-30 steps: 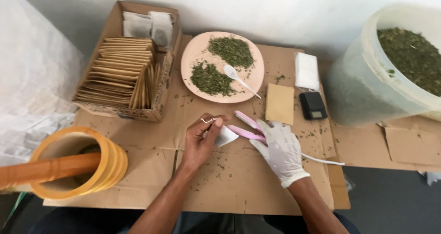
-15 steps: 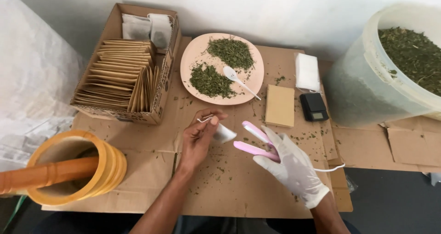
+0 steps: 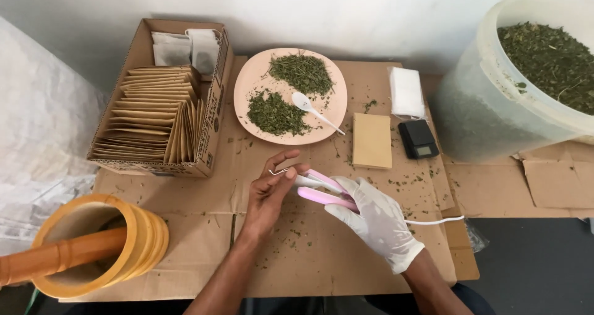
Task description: Sealing pre-filled tea bags using a handheld heat sealer
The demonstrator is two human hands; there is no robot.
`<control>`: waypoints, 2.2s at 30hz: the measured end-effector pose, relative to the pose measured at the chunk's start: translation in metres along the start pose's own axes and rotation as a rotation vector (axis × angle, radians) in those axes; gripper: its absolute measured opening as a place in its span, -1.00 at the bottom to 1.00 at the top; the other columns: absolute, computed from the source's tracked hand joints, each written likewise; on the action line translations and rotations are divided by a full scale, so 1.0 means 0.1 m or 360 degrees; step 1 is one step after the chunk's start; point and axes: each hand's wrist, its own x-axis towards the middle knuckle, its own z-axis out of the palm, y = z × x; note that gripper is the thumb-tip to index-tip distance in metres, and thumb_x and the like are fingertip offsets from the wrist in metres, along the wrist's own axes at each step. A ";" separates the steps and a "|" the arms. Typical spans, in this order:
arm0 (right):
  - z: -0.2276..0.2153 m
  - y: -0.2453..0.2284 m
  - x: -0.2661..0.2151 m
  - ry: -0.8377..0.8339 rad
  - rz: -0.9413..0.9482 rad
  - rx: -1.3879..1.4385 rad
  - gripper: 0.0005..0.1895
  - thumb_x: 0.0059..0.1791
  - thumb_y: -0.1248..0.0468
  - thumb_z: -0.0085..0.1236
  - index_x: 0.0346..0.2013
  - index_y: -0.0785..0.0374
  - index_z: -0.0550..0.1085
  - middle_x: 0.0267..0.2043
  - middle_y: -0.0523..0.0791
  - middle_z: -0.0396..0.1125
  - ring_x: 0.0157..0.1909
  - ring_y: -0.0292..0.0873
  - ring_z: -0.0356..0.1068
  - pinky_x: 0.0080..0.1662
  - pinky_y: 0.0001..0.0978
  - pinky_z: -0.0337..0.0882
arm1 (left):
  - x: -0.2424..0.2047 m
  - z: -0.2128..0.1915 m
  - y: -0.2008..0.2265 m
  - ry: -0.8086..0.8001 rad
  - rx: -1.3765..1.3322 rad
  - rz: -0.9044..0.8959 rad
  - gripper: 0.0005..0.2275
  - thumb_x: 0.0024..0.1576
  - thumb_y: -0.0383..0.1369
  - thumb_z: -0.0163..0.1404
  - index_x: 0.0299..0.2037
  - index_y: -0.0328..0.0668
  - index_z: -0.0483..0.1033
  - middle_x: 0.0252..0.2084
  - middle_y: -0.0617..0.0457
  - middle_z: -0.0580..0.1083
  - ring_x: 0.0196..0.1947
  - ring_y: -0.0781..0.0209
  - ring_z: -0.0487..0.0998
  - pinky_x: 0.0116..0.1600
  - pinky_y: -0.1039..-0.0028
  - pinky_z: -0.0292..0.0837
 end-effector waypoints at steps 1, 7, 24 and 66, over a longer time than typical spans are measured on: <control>0.06 0.05 0.01 0.0054 -0.0059 0.0004 -0.29 0.06 -0.35 0.07 0.44 -0.21 0.45 0.26 -0.25 0.55 0.40 -0.08 0.43 0.30 -0.04 0.41 | 0.00 0.01 0.00 -0.0018 -0.0002 0.0004 -0.73 0.35 -0.19 0.13 0.00 -0.17 0.79 0.40 -0.06 0.51 0.52 0.15 0.42 0.48 0.06 0.53; 0.09 0.04 0.01 0.0166 -0.0110 0.0008 -0.38 0.03 -0.29 0.32 0.35 -0.31 0.52 -0.02 -0.24 0.53 0.13 -0.12 0.62 0.16 -0.10 0.62 | -0.02 0.05 0.00 0.0042 -0.0108 -0.0141 -0.71 0.40 -0.24 0.10 0.11 -0.29 0.76 0.41 -0.23 0.49 0.37 -0.10 0.58 0.55 -0.08 0.32; 0.10 -0.08 0.01 0.0381 -0.0234 -0.0056 -0.45 0.06 -0.26 0.30 0.29 -0.26 0.57 -0.03 -0.23 0.55 0.07 -0.11 0.62 0.08 -0.15 0.64 | -0.02 0.10 0.00 -0.0035 -0.0114 -0.0263 -0.67 0.38 -0.24 0.11 0.20 -0.31 0.72 0.34 -0.29 0.57 0.43 -0.16 0.52 0.60 -0.06 0.28; -0.19 -0.24 -0.02 0.0246 0.0041 0.0525 -0.52 0.05 -0.16 0.37 0.18 -0.08 0.70 -0.01 -0.14 0.66 0.13 0.02 0.66 0.16 -0.02 0.62 | -0.07 0.02 -0.20 -0.0126 0.0005 -0.0194 -0.91 0.28 -0.45 0.30 -0.12 -0.35 0.78 -0.29 -0.03 0.67 -0.10 0.29 0.54 0.06 0.30 0.64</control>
